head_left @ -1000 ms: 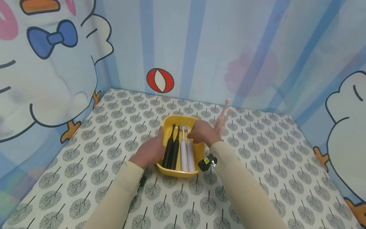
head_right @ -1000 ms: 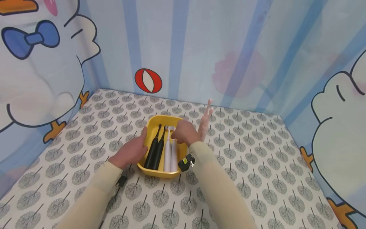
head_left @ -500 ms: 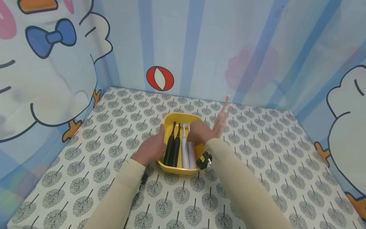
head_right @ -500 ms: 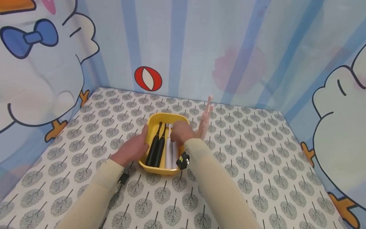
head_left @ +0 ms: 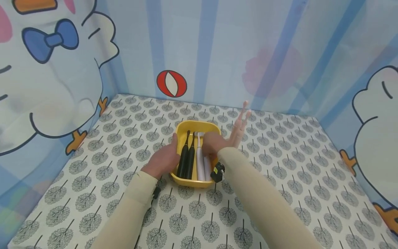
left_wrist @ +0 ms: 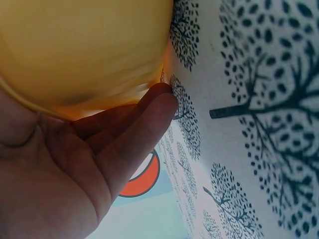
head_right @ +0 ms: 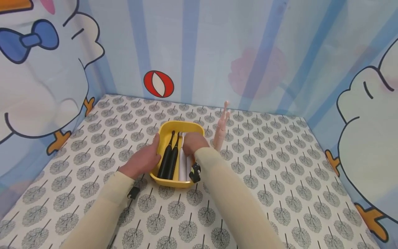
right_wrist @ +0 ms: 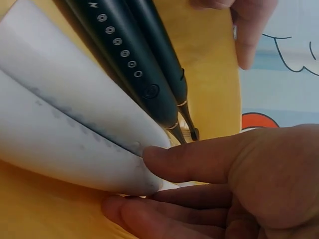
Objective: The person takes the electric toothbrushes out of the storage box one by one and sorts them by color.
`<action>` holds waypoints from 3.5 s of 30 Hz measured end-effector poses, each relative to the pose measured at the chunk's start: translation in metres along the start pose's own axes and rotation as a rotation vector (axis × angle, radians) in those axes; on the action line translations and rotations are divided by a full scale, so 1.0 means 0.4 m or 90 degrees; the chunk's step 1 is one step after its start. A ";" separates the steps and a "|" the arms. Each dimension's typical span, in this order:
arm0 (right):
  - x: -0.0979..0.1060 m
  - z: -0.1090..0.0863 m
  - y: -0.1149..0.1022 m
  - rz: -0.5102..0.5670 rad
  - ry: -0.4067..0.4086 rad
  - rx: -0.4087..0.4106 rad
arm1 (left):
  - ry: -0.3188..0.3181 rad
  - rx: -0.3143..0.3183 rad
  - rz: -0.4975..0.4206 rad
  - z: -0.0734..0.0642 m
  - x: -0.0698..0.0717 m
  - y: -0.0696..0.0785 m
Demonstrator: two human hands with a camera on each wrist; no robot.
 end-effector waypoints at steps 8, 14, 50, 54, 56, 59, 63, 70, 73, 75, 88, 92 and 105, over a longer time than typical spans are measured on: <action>-0.011 0.005 -0.014 0.012 -0.023 -0.029 | 0.001 0.000 -0.006 -0.002 0.003 -0.003; -0.011 0.009 -0.018 0.032 -0.036 -0.049 | 0.005 -0.002 -0.005 0.000 0.006 -0.001; 0.026 -0.003 0.074 0.224 0.015 0.033 | 0.003 -0.040 0.004 0.011 0.000 0.021; 0.031 -0.007 0.094 0.274 0.022 0.034 | -0.004 -0.035 0.001 0.015 -0.001 0.029; 0.033 -0.012 0.101 0.303 0.020 0.036 | -0.005 -0.034 0.002 0.016 -0.002 0.032; 0.035 -0.020 0.107 0.341 0.019 0.045 | -0.002 -0.041 0.008 0.016 -0.002 0.030; 0.036 -0.030 0.103 0.382 0.020 0.068 | 0.009 -0.052 0.013 0.007 0.005 0.017; 0.019 -0.039 0.082 0.401 0.043 0.137 | 0.021 -0.063 0.020 -0.022 0.022 -0.013; 0.007 -0.046 0.088 0.397 0.065 0.169 | 0.022 -0.068 0.027 -0.027 0.021 -0.018; 0.000 -0.051 0.097 0.401 0.081 0.185 | 0.021 -0.066 0.019 -0.027 0.017 -0.017; -0.029 -0.079 0.158 0.468 0.125 0.191 | 0.008 -0.059 -0.001 -0.013 0.002 0.004; -0.034 -0.087 0.166 0.489 0.137 0.219 | 0.010 -0.062 -0.003 -0.016 0.006 0.004; 0.015 -0.149 0.192 0.520 0.205 0.214 | 0.015 -0.079 0.011 -0.021 0.005 0.004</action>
Point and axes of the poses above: each hand's wrist, its own z-axis towards the middle knuckle, its own x-axis out of the back of the hand, y = z × x, the point moved 1 cm from there along z, towards the middle knuckle, and after that the axes turned 13 degrees about -x, right-handed, at the moved point
